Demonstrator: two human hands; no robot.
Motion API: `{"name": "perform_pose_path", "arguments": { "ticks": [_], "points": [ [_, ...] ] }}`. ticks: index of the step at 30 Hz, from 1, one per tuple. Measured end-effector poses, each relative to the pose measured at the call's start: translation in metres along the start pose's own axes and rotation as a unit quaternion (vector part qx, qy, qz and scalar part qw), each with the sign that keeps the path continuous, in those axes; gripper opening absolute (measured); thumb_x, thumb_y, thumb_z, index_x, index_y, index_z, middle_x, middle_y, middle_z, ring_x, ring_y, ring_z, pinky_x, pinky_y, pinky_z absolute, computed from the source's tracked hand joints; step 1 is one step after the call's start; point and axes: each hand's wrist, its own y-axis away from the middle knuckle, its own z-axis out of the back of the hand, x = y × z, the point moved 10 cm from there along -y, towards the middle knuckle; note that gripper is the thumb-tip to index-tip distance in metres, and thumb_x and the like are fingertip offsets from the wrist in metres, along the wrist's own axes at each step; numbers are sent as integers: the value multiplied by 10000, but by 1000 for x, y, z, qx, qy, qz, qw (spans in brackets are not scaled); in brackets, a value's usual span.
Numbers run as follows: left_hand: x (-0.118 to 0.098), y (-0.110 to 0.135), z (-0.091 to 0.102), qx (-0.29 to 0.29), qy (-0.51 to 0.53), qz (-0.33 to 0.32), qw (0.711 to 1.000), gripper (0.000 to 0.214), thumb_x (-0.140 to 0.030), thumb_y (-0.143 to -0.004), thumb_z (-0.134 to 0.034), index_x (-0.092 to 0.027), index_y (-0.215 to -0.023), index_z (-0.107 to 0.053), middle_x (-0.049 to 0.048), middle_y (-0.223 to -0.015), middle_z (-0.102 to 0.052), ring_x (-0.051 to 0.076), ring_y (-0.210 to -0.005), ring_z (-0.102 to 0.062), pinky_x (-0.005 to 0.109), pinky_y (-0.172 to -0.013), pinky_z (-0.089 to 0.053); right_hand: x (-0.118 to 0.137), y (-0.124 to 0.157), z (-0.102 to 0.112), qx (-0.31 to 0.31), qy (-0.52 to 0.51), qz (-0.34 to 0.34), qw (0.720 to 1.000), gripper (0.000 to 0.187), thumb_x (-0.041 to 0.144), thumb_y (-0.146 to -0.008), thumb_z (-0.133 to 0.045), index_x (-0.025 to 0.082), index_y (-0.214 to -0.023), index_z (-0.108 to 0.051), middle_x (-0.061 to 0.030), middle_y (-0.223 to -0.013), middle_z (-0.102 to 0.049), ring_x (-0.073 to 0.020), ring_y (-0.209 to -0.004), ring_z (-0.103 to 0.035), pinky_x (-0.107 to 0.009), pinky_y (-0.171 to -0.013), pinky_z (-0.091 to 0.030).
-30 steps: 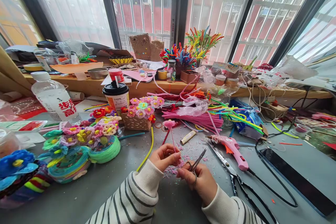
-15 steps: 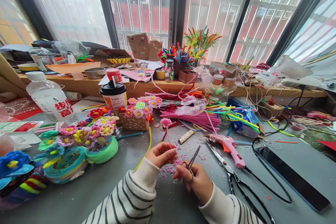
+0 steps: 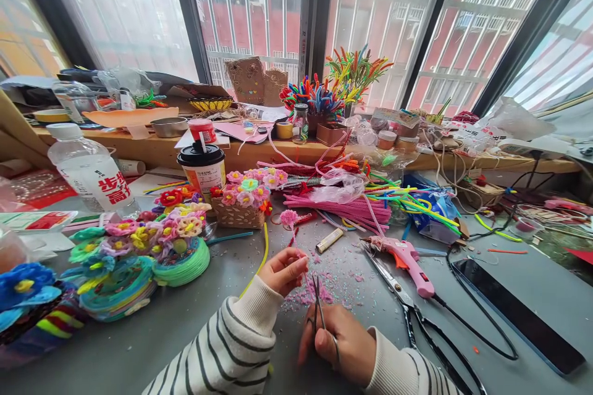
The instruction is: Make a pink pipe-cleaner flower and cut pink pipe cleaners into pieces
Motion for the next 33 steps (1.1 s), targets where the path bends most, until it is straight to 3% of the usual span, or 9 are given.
{"name": "perform_pose_path", "arguments": {
  "ticks": [7, 17, 23, 28, 33],
  "points": [
    [3, 1, -4, 19, -9, 10, 1000, 238, -242, -417, -709, -130, -561, -557, -48, -432, -520, 10, -373, -421, 110, -373, -321, 0, 3, -13, 47, -43, 1, 998, 674, 614, -700, -165, 151, -603, -645, -14, -516, -491, -110, -523, -455, -199, -525, -329],
    [0, -1, 3, -14, -19, -1, 1000, 288, -259, -390, -717, -130, -583, -545, -54, -437, -505, 14, -375, -407, 124, -373, -308, -21, 1, -4, -30, -6, -58, 998, 628, 616, -671, -288, 158, -379, -602, 30, -328, -313, -78, -393, -384, -187, -416, -281],
    [-6, -2, 13, -55, -11, -37, 998, 318, -275, -365, -722, -139, -573, -524, -58, -468, -503, 20, -386, -417, 134, -379, -316, -31, 2, 2, -67, -5, -91, 994, 573, 568, -672, -375, 170, -299, -551, 43, -257, -287, -64, -326, -338, -186, -405, -296],
    [-10, -3, 14, -54, -14, -63, 996, 316, -283, -361, -720, -133, -549, -516, -56, -459, -494, 12, -361, -375, 128, -330, -229, -29, 2, 2, -53, -3, -86, 995, 568, 567, -671, -377, 171, -303, -552, 42, -257, -288, -64, -332, -341, -184, -409, -300],
    [-9, -2, 7, -28, -31, -62, 997, 295, -303, -398, -705, -134, -552, -519, -53, -447, -506, -11, -310, -284, 131, -308, -157, -20, 2, -2, -27, 1, -47, 999, 672, 609, -699, -225, 146, -404, -613, 33, -307, -294, -65, -348, -357, -188, -397, -279]
  ]
}}
